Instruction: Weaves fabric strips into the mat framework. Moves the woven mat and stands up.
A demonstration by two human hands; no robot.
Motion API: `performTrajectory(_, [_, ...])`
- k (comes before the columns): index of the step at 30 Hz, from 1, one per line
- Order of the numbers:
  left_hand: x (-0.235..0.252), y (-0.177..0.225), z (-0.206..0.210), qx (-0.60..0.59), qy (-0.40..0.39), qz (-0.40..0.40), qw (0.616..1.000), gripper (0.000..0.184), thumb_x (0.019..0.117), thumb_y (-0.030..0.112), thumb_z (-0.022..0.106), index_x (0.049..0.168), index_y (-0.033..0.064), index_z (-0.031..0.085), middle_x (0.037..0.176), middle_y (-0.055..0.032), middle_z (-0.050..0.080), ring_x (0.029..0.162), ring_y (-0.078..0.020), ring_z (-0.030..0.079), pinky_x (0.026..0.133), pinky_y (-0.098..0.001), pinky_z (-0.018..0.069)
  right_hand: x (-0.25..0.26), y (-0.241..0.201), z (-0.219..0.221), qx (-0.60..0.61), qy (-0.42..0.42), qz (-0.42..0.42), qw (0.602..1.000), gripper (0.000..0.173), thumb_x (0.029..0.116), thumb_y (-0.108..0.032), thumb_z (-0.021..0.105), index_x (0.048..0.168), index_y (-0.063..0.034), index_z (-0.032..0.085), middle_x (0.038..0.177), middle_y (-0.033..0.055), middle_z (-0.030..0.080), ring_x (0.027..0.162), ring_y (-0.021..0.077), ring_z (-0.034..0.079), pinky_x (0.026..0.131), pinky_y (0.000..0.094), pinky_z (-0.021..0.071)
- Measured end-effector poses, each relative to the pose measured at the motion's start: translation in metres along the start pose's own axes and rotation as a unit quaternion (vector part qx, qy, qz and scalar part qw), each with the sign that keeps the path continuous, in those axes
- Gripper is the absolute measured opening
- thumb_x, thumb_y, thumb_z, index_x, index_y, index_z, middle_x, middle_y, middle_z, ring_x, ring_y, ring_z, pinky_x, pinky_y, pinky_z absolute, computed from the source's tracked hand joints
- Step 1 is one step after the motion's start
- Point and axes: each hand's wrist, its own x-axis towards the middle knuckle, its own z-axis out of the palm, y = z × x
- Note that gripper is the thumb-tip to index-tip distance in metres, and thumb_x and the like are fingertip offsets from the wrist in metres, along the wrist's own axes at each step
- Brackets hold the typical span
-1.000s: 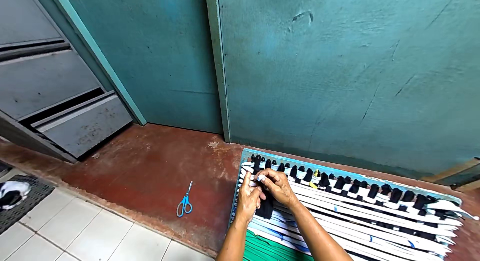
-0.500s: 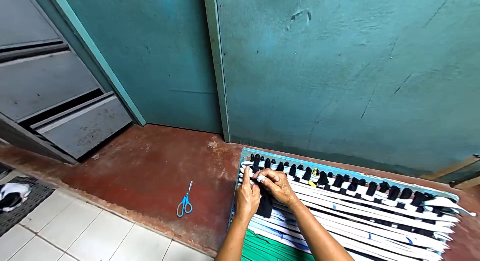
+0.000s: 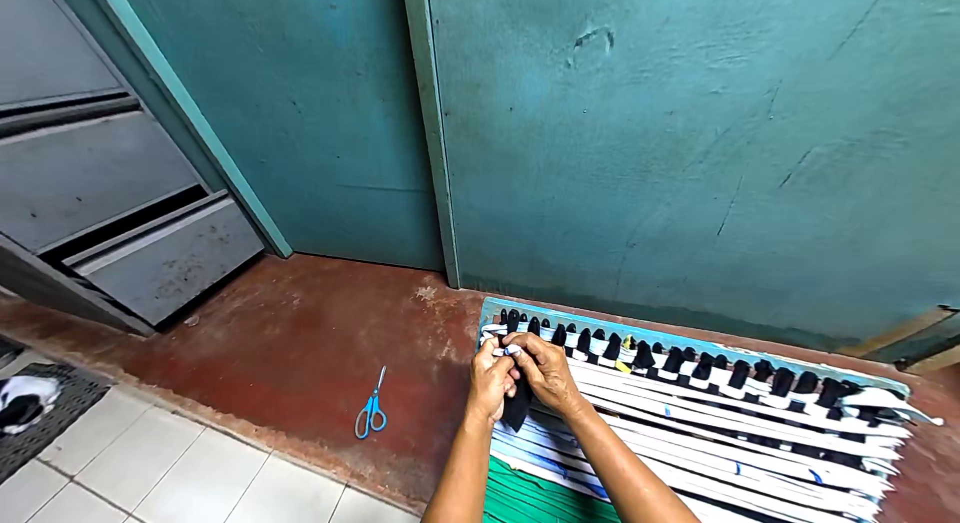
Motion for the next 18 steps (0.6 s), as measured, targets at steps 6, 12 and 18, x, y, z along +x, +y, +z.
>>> performTrajectory(6, [-0.001, -0.004, -0.016, -0.238, -0.105, -0.024, 0.965, 0.024, 0.0969, 0.004, 0.033, 0.109, 0.0105, 0.053, 0.058, 0.0069, 0.050, 0.041, 0.0001, 0.045, 0.040, -0.0139, 0.0414, -0.002, 0.002, -0.001, -0.043, 0.001, 0.008, 0.999, 0.022, 0.0975, -0.006, 0.055, 0.098, 0.0030, 0.074, 0.103, 0.0136, 0.077, 0.099, 0.0163, 0.074, 0.091, 0.0296, 0.0579])
performTrajectory(12, [-0.013, 0.003, -0.018, -0.128, -0.070, 0.011, 0.989, 0.032, 0.0974, -0.001, 0.034, 0.124, 0.0030, 0.050, 0.059, 0.0061, 0.052, 0.042, 0.0010, 0.044, 0.041, -0.0136, 0.0387, 0.011, -0.027, 0.002, -0.172, -0.023, 0.088, 0.981, 0.018, 0.0937, -0.005, 0.063, 0.102, -0.0024, 0.079, 0.100, 0.0142, 0.078, 0.089, 0.0302, 0.076, 0.077, 0.0529, 0.0595])
performTrajectory(18, [-0.021, 0.007, -0.011, -0.098, -0.021, 0.034, 0.994, 0.034, 0.0979, -0.004, 0.034, 0.129, -0.0029, 0.049, 0.060, 0.0046, 0.052, 0.043, 0.0005, 0.044, 0.042, -0.0136, 0.0395, 0.012, -0.028, 0.016, -0.274, 0.012, 0.066, 0.959, 0.014, 0.0878, -0.002, 0.066, 0.095, -0.0020, 0.079, 0.087, 0.0152, 0.076, 0.073, 0.0323, 0.075, 0.060, 0.0516, 0.0582])
